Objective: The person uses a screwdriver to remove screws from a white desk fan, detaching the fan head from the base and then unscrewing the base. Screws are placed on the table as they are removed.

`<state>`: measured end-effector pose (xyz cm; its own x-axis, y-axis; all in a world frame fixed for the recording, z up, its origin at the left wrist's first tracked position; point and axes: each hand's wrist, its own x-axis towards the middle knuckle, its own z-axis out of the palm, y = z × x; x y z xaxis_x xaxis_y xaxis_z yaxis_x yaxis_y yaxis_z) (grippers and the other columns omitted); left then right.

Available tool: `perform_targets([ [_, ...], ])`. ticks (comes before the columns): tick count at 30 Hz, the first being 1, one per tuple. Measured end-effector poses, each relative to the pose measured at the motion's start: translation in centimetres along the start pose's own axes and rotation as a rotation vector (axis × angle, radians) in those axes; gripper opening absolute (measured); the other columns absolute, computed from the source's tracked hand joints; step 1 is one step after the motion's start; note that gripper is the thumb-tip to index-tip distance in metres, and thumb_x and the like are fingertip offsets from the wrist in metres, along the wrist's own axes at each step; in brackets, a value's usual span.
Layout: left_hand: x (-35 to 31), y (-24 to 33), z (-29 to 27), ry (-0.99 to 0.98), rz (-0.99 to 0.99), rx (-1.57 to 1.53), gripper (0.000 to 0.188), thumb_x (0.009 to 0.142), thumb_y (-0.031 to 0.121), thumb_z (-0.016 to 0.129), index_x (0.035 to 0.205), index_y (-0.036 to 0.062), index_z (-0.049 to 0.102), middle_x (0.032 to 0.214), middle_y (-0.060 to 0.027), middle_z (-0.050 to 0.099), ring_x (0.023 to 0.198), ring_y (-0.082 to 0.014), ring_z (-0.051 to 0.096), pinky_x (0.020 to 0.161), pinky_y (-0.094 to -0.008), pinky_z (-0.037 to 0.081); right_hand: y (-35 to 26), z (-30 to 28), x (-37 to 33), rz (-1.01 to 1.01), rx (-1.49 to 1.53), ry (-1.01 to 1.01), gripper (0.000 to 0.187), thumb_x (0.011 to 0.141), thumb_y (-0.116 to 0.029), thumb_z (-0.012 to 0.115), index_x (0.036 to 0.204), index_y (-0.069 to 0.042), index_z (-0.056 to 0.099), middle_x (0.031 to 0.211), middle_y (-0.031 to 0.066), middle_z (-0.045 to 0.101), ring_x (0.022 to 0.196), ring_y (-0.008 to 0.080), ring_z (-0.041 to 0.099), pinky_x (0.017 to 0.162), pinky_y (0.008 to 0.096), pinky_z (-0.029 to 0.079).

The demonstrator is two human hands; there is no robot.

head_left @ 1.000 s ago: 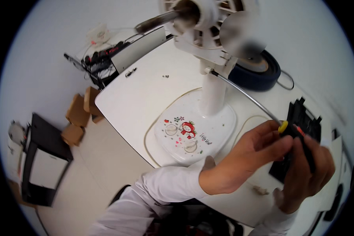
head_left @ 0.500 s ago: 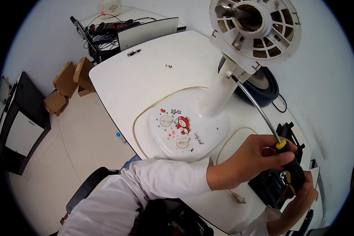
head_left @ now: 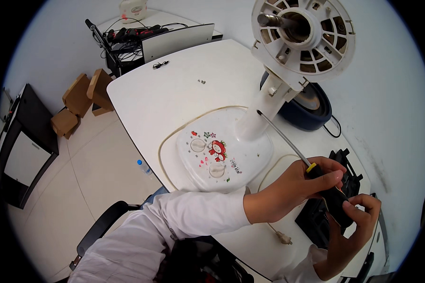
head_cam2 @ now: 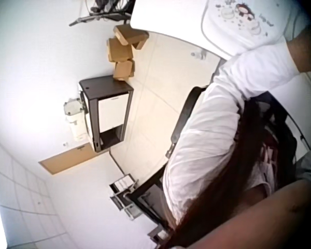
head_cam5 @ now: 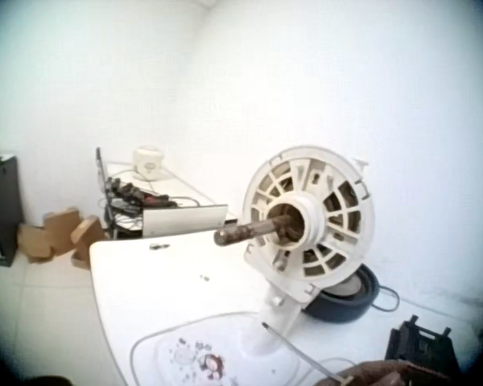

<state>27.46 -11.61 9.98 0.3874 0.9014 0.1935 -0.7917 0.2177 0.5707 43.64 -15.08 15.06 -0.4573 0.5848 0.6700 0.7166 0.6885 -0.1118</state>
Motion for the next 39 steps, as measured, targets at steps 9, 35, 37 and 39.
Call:
perform_targets([
  [9, 0.1, -1.6, 0.3, -0.140, 0.220, 0.349, 0.022, 0.086, 0.021, 0.063, 0.099, 0.0042, 0.057, 0.087, 0.0009, 0.056, 0.081, -0.0051, 0.050, 0.073, -0.0199, 0.040, -0.2, 0.2, -0.5, 0.275, 0.378, -0.214, 0.060, 0.061, 0.003, 0.059, 0.118, 0.000, 0.042, 0.111, 0.0139, 0.051, 0.098, 0.0240, 0.055, 0.085, 0.0318, 0.045],
  [35, 0.4, 0.1, -0.2, -0.143, 0.143, 0.435, 0.025, 0.083, 0.024, 0.066, 0.096, 0.0038, 0.060, 0.086, -0.0005, 0.055, 0.081, -0.0058, 0.050, 0.071, -0.0201, 0.039, -0.5, 1.2, 0.3, 0.196, 0.317, -0.229, 0.050, 0.071, -0.003, 0.054, 0.119, 0.000, 0.043, 0.116, 0.0150, 0.049, 0.108, 0.0268, 0.051, 0.092, 0.0370, 0.041],
  [37, 0.3, 0.1, -0.2, -0.142, 0.149, 0.428, 0.024, 0.083, 0.024, 0.066, 0.096, 0.0038, 0.060, 0.086, -0.0004, 0.055, 0.081, -0.0058, 0.050, 0.071, -0.0201, 0.039, -0.4, 1.3, 0.2, 0.190, 0.325, -0.224, 0.050, 0.070, -0.003, 0.054, 0.119, 0.000, 0.043, 0.116, 0.0150, 0.049, 0.108, 0.0268, 0.051, 0.092, 0.0371, 0.040],
  [39, 0.3, 0.2, -0.2, -0.139, 0.143, 0.435, 0.024, 0.083, 0.024, 0.066, 0.096, 0.0037, 0.060, 0.086, -0.0005, 0.055, 0.081, -0.0059, 0.050, 0.071, -0.0203, 0.040, -0.4, 1.3, 0.2, 0.191, 0.321, -0.226, 0.051, 0.070, -0.003, 0.054, 0.119, 0.000, 0.043, 0.116, 0.0149, 0.049, 0.107, 0.0268, 0.051, 0.092, 0.0371, 0.040],
])
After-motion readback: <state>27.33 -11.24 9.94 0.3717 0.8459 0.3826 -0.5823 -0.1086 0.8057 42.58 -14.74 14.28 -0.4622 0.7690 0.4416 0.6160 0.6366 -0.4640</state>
